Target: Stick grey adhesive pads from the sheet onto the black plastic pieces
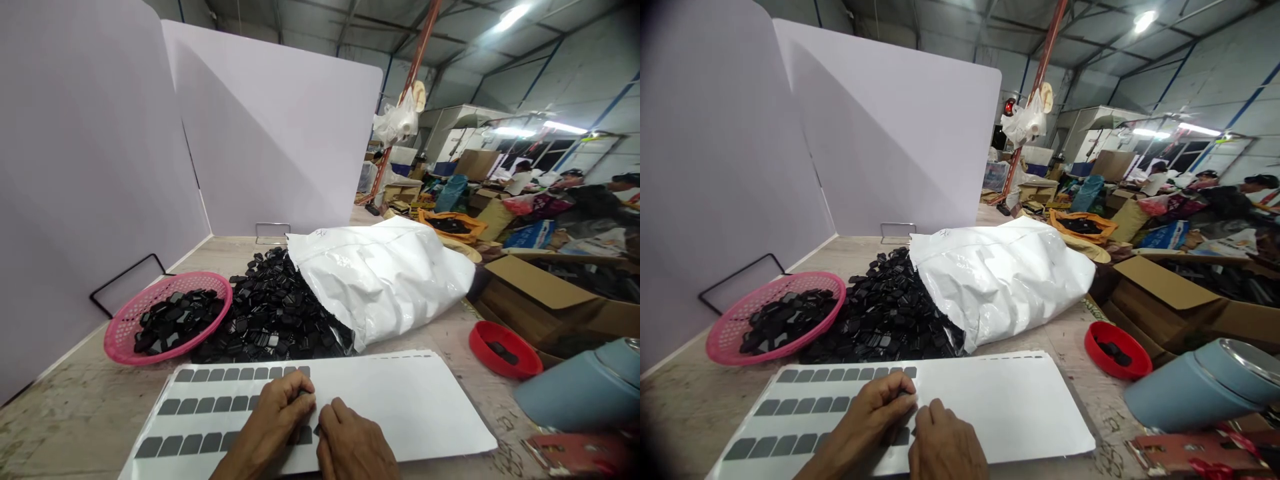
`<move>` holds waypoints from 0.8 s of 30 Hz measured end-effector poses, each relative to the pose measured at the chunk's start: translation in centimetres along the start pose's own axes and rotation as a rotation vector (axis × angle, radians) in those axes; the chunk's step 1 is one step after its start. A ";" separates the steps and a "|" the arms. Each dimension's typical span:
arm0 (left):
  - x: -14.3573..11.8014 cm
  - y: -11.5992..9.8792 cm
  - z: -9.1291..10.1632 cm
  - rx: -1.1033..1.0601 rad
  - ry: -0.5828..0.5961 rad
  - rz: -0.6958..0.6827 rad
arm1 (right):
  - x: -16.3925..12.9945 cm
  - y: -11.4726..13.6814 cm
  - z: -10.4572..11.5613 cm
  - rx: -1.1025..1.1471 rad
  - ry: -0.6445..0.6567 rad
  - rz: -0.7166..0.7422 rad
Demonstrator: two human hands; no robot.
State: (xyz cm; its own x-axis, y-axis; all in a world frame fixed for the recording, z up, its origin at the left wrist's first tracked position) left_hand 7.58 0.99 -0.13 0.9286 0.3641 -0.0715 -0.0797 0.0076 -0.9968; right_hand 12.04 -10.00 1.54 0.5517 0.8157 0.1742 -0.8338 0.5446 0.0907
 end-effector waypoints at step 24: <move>0.9 -1.6 6.6 -0.199 -0.271 0.074 | -0.4 -2.9 0.5 0.861 0.096 -0.014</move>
State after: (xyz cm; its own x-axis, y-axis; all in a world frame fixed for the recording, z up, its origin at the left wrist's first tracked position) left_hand 6.17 7.42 1.65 0.7909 0.5912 -0.1578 -0.0458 -0.2000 -0.9787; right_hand 14.22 -12.05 1.70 0.5293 0.8439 0.0877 -0.5314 0.2492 0.8096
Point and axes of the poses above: each hand's wrist, its own x-axis towards the middle knuckle, its own z-axis out of the back of the hand, y = z × x, the point moved 6 cm from there along x, towards the middle knuckle, and after that the axes turned 10 degrees about -z, right-handed, at the moved point
